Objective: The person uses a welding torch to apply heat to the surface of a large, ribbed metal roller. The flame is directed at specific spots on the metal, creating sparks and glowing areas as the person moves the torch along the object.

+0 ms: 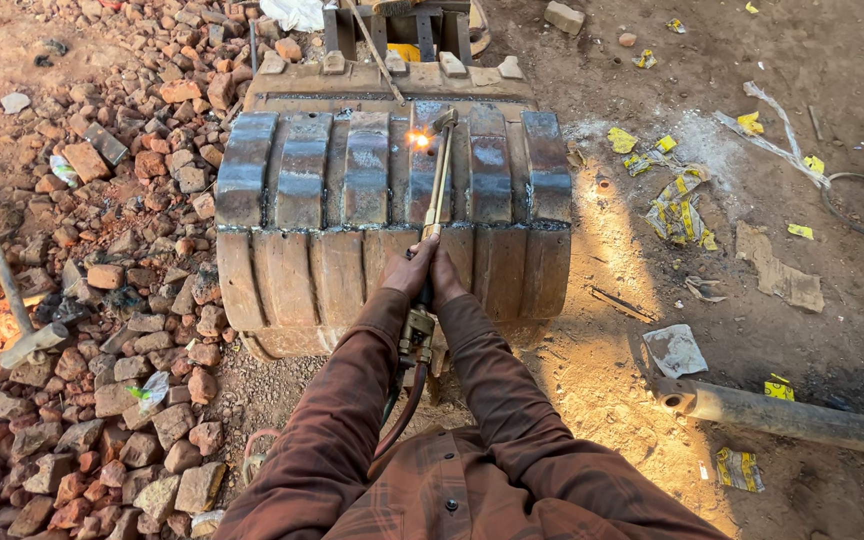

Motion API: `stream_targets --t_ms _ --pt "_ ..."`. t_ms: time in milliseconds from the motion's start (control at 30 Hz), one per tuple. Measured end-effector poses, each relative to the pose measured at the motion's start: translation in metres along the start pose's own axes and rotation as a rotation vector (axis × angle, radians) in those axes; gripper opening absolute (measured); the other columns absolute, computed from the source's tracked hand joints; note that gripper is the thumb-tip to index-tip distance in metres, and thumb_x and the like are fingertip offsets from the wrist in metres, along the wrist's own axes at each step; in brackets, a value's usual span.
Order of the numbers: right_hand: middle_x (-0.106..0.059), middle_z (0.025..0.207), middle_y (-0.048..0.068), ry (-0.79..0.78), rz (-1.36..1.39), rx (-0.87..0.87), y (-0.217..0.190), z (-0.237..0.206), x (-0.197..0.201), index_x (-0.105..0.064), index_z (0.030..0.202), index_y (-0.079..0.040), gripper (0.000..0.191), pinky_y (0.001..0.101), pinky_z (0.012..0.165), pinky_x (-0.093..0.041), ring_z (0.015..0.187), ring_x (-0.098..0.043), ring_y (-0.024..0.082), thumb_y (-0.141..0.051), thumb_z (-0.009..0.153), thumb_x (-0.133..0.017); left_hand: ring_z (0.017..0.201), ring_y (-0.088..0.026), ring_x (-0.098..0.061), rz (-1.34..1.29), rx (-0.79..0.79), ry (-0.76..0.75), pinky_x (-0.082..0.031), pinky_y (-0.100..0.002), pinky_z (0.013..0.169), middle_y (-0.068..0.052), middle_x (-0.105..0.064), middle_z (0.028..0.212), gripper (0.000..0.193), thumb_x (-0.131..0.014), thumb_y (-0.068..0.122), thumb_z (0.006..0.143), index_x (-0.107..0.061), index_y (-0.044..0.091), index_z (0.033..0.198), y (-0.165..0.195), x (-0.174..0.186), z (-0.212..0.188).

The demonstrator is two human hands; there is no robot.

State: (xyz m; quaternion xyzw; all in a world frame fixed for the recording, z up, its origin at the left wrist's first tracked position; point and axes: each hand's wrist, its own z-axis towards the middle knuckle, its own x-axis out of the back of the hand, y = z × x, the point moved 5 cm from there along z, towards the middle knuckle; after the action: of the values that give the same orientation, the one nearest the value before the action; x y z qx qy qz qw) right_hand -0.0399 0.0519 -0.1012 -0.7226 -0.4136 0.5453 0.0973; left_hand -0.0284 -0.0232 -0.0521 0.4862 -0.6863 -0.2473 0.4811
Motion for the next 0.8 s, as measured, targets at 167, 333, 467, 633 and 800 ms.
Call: stream_targets --t_ms 167,333,467,633,800 --pt "-0.061 0.088 0.005 -0.023 0.013 0.009 0.002 0.003 0.0 -0.063 0.096 -0.011 0.026 0.0356 0.071 -0.054 0.08 -0.06 0.022 -0.036 0.089 -0.063 0.115 -0.041 -0.07 -0.034 -0.044 0.052 -0.057 -0.043 0.096 -0.035 -0.067 0.123 0.119 -0.059 0.087 0.071 -0.062 -0.018 0.126 -0.002 0.001 0.004" --pt "-0.062 0.089 0.005 -0.017 0.009 0.027 0.002 0.003 -0.001 -0.064 0.097 -0.011 0.028 0.0348 0.074 -0.055 0.082 -0.06 0.021 -0.038 0.09 -0.062 0.115 -0.04 -0.071 0.014 -0.011 0.054 -0.056 -0.042 0.096 -0.033 -0.069 0.122 0.117 -0.057 0.088 0.072 -0.066 -0.017 0.122 -0.004 0.003 0.004" --pt "-0.062 0.09 0.006 -0.021 0.001 0.016 0.003 0.002 -0.002 -0.064 0.098 -0.011 0.028 0.0359 0.075 -0.055 0.083 -0.061 0.022 -0.037 0.09 -0.061 0.114 -0.04 -0.071 0.053 -0.002 0.048 -0.056 -0.042 0.096 -0.033 -0.069 0.122 0.118 -0.053 0.09 0.073 -0.065 -0.016 0.123 -0.006 0.004 0.003" --pt "-0.063 0.091 0.006 -0.035 0.004 0.019 0.003 0.001 -0.005 -0.064 0.098 -0.01 0.029 0.036 0.076 -0.056 0.084 -0.061 0.022 -0.038 0.091 -0.06 0.111 -0.039 -0.072 0.007 -0.019 0.034 -0.057 -0.042 0.093 -0.034 -0.07 0.12 0.117 -0.052 0.089 0.075 -0.066 -0.017 0.122 -0.009 0.003 0.005" --pt "-0.063 0.092 0.006 -0.047 -0.026 0.025 0.003 0.009 -0.007 -0.065 0.1 -0.009 0.032 0.0368 0.076 -0.056 0.085 -0.061 0.022 -0.04 0.094 -0.059 0.109 -0.039 -0.073 -0.008 -0.002 0.029 -0.059 -0.043 0.091 -0.033 -0.071 0.118 0.116 -0.053 0.088 0.075 -0.066 -0.018 0.121 -0.01 0.006 0.01"
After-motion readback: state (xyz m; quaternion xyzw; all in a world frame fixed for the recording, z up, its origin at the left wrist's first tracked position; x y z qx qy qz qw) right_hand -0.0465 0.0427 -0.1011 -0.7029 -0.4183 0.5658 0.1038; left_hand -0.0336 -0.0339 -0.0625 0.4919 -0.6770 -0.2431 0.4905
